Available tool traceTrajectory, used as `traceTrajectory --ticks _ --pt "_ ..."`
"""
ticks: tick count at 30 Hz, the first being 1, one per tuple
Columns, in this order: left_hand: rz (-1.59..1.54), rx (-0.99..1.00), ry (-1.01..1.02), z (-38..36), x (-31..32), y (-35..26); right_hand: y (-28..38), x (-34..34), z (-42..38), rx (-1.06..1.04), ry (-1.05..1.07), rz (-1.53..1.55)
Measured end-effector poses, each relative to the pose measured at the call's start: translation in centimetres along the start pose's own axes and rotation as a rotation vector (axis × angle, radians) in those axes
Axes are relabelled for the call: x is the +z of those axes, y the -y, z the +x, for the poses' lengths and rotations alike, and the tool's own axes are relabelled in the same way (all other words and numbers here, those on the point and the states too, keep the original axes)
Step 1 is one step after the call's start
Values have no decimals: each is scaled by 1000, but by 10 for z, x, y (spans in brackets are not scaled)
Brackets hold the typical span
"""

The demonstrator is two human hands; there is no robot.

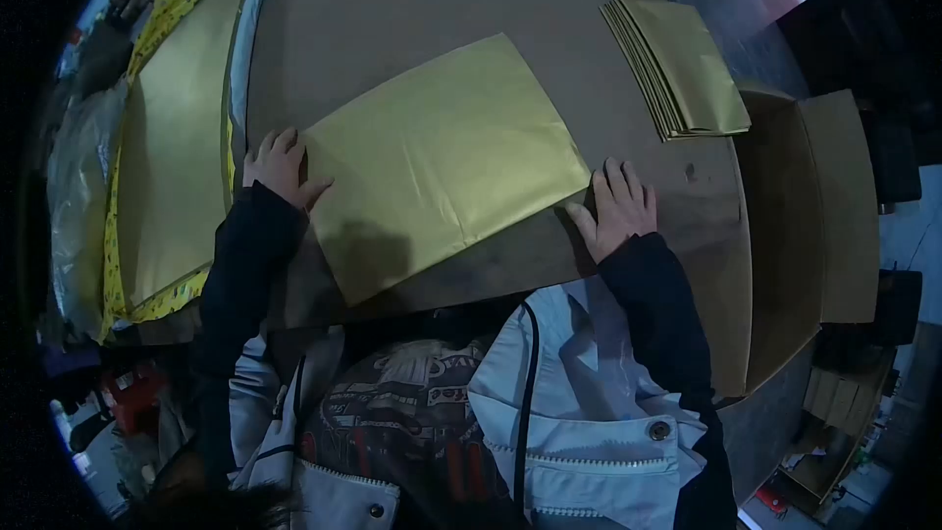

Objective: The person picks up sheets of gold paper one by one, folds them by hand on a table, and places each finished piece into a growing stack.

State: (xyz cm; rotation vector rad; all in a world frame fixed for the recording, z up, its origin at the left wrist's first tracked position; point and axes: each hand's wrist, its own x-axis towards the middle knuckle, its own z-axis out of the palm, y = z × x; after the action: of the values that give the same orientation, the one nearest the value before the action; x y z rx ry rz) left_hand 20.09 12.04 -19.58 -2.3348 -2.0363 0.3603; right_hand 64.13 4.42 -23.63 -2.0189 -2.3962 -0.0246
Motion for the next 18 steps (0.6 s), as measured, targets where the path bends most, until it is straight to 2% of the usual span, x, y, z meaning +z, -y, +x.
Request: traceTrajectory --ticks 2,4,7,9,10,11,14,16,18 --pt "65 17 -24 18 -17 -14 -6 -5 12 -6 -99 84" --pt "-265 114 -45 39 -27 -32 -2 -17 23 63 -174 170" --pt "-549 131 -134 79 -12 -59 1 -18 31 90 -181 199" --pt "-473 90 -132 93 -14 -70 1 -18 30 90 -166 243" --pt "-405 57 -115 99 -15 -75 0 -17 30 100 -135 282" --pt "-370 -21 24 105 -24 -79 -1 -16 30 103 -134 285" --pt "-426 4 106 120 -22 -72 0 -13 29 99 -168 330" --pt "-466 18 77 125 -19 -69 1 -13 32 127 -138 327" --pt "-648 83 259 126 -30 -68 3 -13 35 134 -141 321"
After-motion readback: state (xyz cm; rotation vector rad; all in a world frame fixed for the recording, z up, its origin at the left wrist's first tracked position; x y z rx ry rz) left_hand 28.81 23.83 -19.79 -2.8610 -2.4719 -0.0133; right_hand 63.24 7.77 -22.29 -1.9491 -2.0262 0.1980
